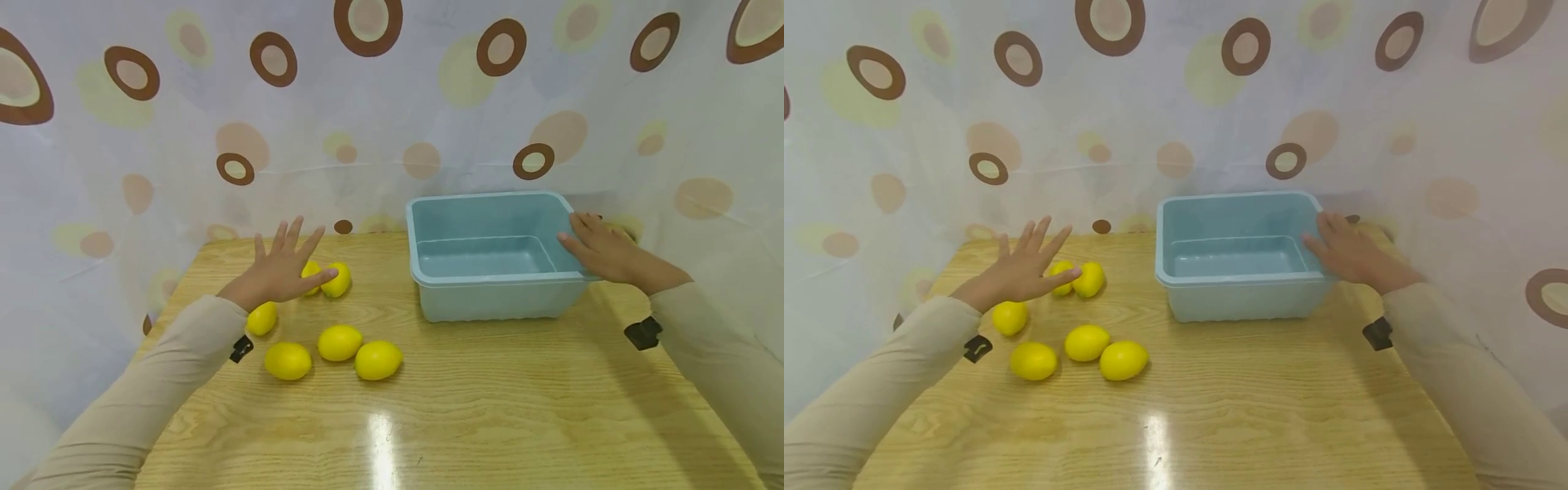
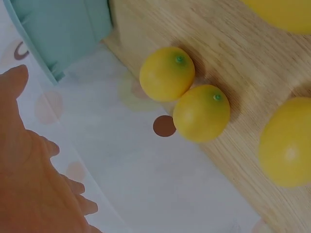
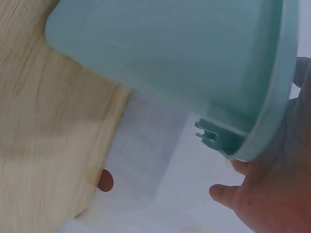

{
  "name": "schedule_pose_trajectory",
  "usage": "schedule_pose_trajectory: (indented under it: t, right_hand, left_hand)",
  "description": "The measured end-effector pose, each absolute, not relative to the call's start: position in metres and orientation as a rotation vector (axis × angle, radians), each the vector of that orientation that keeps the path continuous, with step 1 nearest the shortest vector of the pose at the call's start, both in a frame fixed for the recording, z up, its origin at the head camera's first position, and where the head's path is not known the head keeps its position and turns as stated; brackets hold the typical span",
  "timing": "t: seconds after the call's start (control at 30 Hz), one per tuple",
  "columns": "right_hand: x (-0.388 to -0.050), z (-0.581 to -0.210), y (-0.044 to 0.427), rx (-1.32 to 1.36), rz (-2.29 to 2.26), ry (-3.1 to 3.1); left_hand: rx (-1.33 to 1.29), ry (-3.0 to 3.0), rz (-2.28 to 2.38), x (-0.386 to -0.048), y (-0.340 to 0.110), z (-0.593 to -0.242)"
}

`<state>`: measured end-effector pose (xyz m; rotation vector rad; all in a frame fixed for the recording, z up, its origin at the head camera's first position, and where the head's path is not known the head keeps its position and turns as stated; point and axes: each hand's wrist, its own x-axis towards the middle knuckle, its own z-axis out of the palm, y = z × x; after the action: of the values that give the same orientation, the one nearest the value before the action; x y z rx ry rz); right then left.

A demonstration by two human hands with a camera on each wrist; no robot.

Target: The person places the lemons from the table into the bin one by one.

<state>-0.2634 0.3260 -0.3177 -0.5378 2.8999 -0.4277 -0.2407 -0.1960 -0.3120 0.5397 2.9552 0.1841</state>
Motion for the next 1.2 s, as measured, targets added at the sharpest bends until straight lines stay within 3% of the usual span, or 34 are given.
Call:
schedule_pose_trajectory:
  t: [0.4,0.87,1.2]
  right_hand:
    - [-0.26,-0.325,0.319,-0.487,-0.432,2.928]
    - [-0.257,-0.325,0.317,-0.474,-0.384,2.953]
    - [-0.257,-0.326,0.317,-0.529,-0.435,2.968]
  left_hand:
    - [0.767,2.976,0.202,-0.208,-0.159,-0.325]
    - [1.13,2.827,0.144,-0.173,-0.121,-0.372]
    - [1.308,2.727,-0.098,-0.159,-0.106,-0.388]
